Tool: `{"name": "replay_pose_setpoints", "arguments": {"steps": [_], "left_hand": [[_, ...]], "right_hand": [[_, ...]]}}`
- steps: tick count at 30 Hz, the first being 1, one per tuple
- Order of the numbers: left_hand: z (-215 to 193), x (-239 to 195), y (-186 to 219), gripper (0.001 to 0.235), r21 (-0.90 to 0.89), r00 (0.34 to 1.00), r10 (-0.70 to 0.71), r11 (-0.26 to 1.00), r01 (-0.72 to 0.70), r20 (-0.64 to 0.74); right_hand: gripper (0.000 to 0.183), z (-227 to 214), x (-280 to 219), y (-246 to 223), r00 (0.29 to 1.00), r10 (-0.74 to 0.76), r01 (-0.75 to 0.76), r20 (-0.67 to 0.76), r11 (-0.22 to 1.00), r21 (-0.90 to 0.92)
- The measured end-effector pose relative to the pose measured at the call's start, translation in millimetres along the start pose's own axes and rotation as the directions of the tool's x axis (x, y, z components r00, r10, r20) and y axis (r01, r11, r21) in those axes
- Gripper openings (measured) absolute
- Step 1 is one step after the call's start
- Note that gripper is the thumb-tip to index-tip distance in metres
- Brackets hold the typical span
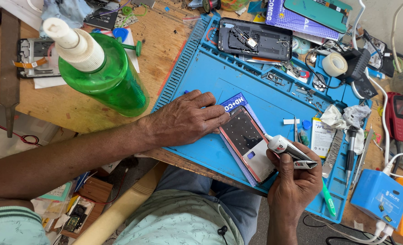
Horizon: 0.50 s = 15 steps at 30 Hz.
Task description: The person applies adhesive from a tube onto the back of a disassembled mobile phone, wipes excess adhesive with a tissue, and presses a small black component onto the glued area. The person repeats the adhesive application along the phone's edges.
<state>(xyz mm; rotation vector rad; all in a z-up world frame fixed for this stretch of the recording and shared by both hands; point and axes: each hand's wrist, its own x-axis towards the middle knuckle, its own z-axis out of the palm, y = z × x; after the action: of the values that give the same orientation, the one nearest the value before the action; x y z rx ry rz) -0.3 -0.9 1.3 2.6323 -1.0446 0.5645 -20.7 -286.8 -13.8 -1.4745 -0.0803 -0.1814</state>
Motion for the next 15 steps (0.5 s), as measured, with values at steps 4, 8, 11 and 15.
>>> {"name": "replay_pose_setpoints", "arguments": {"steps": [4,8,11,15], "left_hand": [[-1.0,-0.2,0.1,0.039,0.016,1.0,0.016,1.0,-0.016,-0.009],[-0.5,0.3,0.0,0.038,0.013,1.0,0.011,1.0,-0.01,-0.015],[1.0,0.1,-0.6,0.038,-0.042,1.0,-0.019,0.999,0.018,-0.019],[2.9,-1.0,-2.0,0.045,-0.113,0.998,-0.046,0.993,0.04,-0.052]], "right_hand": [[0.026,0.4,-0.5,-0.1,1.0,0.003,-0.003,-0.002,1.0,-0.003],[0.027,0.5,-0.3,-0.2,1.0,0.005,-0.005,0.0,1.0,-0.011],[0.026,-0.1,0.1,0.2,1.0,-0.001,0.001,0.003,1.0,0.004],[0.026,-1.6,0.0,-0.4,1.0,-0.019,0.019,-0.001,1.0,0.019]]}}
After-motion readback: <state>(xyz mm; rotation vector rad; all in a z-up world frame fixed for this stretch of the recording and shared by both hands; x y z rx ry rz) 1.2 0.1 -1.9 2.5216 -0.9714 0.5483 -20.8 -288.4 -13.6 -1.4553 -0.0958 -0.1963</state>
